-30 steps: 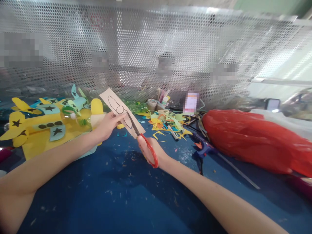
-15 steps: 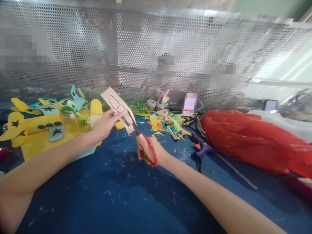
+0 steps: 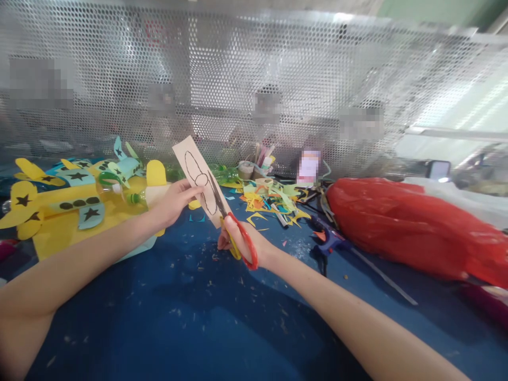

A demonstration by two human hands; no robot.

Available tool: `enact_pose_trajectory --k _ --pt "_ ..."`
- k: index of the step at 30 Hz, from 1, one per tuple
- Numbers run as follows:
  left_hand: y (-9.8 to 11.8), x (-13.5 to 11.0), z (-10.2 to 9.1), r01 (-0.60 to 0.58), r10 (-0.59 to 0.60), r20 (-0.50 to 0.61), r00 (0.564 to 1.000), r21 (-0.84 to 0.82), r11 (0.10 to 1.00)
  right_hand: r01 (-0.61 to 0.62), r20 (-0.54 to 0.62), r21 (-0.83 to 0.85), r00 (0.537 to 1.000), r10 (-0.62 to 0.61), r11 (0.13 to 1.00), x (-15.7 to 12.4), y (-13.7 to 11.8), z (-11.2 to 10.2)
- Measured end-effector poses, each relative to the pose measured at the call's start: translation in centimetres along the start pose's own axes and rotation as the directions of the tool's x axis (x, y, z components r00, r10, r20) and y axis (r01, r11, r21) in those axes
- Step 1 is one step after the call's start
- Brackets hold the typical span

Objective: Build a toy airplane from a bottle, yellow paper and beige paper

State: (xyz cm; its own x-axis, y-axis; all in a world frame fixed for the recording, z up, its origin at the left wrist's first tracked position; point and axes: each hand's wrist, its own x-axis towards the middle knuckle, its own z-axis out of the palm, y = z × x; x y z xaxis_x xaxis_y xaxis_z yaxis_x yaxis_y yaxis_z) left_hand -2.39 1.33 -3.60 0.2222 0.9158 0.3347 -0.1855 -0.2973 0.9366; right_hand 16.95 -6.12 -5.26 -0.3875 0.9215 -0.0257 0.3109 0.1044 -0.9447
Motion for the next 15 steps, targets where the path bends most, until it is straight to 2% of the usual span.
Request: enact_pose_trajectory --k 9,15 --pt "0.15 -0.56 0.46 -0.035 0.034 0.014 0.999 0.065 0.997 -0.007 -0.036 0.051 0.999 0.009 0.999 0.01 0.13 0.27" --pt "0.23 -0.66 0.6 -0.03 0.029 0.019 0.999 0.05 0.998 0.005 -0.048 -0.011 0.999 -0.005 1.0 0.03 0.47 0.31"
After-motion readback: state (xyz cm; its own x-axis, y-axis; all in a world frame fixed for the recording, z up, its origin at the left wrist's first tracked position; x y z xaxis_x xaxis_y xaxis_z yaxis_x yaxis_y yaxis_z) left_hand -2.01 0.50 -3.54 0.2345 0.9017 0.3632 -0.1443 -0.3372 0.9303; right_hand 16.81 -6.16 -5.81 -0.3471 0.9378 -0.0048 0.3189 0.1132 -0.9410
